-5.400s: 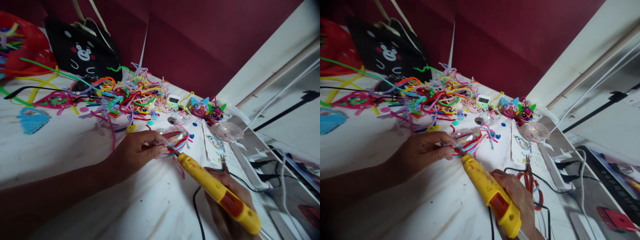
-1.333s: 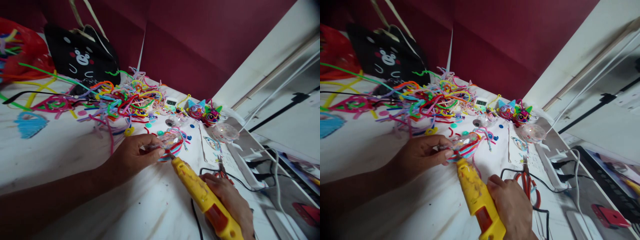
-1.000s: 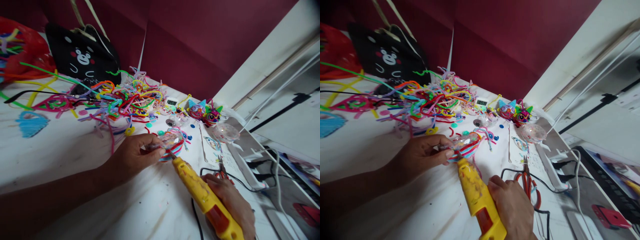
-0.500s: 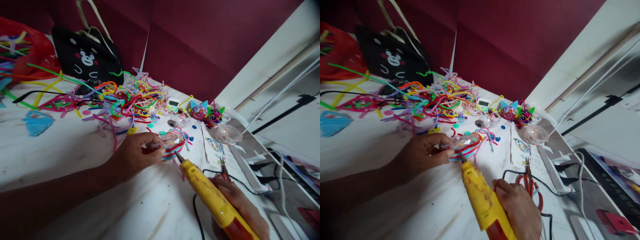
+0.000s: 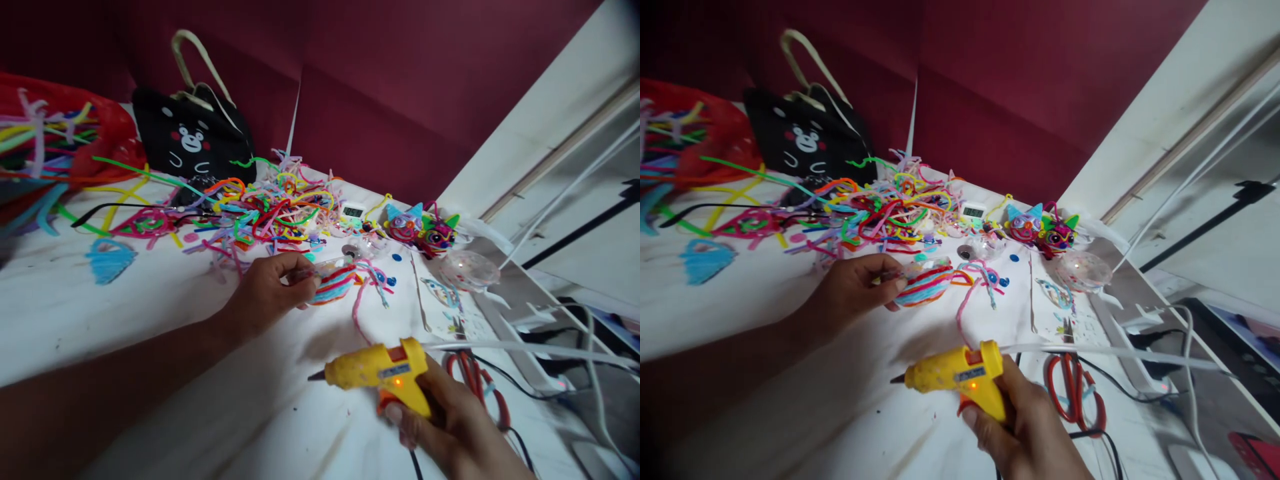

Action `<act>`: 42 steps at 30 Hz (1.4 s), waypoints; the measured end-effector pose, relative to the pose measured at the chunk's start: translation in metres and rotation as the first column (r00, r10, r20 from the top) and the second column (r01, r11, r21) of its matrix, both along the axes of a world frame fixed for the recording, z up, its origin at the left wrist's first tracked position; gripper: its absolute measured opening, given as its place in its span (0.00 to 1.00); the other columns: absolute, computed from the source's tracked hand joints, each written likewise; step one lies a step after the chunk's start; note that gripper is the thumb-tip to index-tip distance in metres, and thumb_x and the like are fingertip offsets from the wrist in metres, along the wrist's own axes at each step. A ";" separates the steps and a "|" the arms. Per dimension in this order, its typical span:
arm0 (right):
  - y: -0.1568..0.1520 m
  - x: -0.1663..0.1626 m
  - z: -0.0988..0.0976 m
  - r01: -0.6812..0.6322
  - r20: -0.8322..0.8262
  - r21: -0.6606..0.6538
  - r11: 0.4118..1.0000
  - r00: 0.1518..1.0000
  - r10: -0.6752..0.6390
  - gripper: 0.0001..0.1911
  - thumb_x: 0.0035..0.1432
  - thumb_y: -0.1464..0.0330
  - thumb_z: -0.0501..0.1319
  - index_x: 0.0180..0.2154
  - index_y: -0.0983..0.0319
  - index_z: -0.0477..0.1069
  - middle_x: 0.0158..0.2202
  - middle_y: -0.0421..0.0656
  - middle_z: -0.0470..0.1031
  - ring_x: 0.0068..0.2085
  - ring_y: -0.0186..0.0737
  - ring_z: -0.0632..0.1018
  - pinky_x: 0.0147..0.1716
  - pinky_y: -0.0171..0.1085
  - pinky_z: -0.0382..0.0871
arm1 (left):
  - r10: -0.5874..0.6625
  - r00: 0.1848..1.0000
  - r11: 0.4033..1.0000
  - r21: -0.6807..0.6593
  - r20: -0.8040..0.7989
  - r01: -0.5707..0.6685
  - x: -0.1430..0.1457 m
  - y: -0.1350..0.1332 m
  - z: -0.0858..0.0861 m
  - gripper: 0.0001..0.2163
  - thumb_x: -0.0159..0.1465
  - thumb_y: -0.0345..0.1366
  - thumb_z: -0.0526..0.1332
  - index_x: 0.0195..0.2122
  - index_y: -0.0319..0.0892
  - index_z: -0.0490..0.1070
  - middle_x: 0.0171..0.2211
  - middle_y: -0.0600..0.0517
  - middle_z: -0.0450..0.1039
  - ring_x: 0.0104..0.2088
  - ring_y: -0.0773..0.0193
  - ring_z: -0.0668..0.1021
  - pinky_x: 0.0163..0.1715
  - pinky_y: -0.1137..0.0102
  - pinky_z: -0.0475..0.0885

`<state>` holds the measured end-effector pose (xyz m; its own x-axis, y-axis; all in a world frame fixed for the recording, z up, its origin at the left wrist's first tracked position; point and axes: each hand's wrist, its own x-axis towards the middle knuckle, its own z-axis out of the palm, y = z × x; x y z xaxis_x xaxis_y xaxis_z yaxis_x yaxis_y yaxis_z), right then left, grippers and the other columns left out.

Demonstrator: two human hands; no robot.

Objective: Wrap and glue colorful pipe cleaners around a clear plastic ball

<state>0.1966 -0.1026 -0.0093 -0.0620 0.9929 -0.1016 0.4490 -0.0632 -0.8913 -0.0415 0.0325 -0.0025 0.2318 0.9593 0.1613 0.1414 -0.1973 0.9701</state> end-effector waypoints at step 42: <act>0.093 -0.030 0.040 -0.223 -0.233 0.092 0.970 0.943 0.239 0.11 0.48 0.71 0.71 0.36 0.62 0.74 0.32 0.37 0.74 0.31 0.32 0.71 0.32 0.33 0.65 | -0.291 0.955 0.956 -0.038 -0.057 0.290 0.004 -0.012 0.008 0.05 0.53 0.34 0.61 0.24 0.39 0.69 0.19 0.60 0.60 0.19 0.74 0.65 0.17 0.81 0.62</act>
<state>0.1666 -0.0091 0.0310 -0.3056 0.9521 0.0071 0.2164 0.0767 -0.9733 -0.0375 0.0206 0.0052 0.5098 0.8531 0.1115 0.1410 -0.2108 0.9673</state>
